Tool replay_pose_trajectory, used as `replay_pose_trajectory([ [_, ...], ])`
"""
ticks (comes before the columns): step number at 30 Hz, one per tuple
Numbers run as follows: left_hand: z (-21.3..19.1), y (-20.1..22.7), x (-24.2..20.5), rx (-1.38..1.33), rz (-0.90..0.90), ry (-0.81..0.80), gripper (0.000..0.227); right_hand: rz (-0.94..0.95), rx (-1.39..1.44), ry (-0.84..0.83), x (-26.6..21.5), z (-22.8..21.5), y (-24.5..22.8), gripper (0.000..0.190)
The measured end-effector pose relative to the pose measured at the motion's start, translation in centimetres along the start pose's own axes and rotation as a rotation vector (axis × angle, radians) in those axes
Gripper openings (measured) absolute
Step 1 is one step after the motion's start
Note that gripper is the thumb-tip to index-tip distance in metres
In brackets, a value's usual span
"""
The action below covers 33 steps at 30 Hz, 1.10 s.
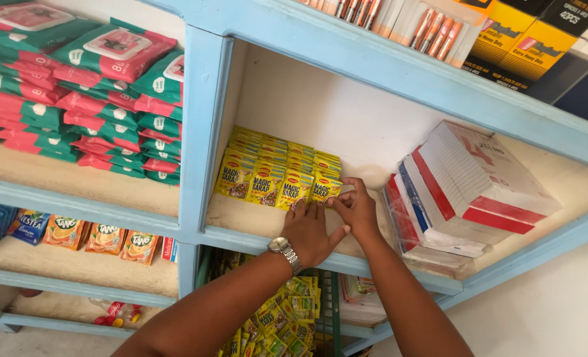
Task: The person takes yellow packets of Magic Sarap from a green basket on their lap and places them onto a shelf. They arrange the packets in neat rows, filling the available space on the shelf.
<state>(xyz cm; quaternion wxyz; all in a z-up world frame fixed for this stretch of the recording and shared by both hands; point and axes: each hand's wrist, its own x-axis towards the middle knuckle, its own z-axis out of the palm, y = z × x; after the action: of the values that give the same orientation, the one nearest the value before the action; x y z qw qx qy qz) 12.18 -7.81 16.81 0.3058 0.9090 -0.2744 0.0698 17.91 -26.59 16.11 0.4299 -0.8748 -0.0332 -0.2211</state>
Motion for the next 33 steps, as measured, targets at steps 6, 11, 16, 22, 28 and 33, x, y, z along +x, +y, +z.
replay_pose_trajectory([
  [6, -0.2, 0.5, -0.4, 0.041, -0.018, 0.032, 0.088, -0.010, 0.002, -0.003, -0.1, 0.3, 0.3, 0.056],
  [11, 0.1, 0.3, -0.4, 0.043, -0.010, 0.057, 0.089, -0.025, -0.001, -0.016, -0.3, 0.4, -0.1, 0.059],
  [16, 0.3, 0.2, -0.4, 0.057, 0.020, 0.068, 0.090, -0.013, -0.009, -0.024, -0.6, 0.0, -0.4, 0.066],
  [22, 0.6, 0.2, -0.7, 0.061, 0.047, 0.132, 0.088, 0.002, -0.013, -0.018, -1.2, -0.6, -0.5, 0.065],
  [28, 0.4, 0.2, -1.3, 0.087, 0.108, 0.240, 0.079, -0.018, -0.021, -0.009, -1.9, -0.9, -0.3, 0.059],
  [33, 0.3, 0.4, -1.5, 0.100, 0.128, 0.269, 0.075, -0.009, 0.050, -0.075, -2.0, -0.7, 0.7, 0.049],
])
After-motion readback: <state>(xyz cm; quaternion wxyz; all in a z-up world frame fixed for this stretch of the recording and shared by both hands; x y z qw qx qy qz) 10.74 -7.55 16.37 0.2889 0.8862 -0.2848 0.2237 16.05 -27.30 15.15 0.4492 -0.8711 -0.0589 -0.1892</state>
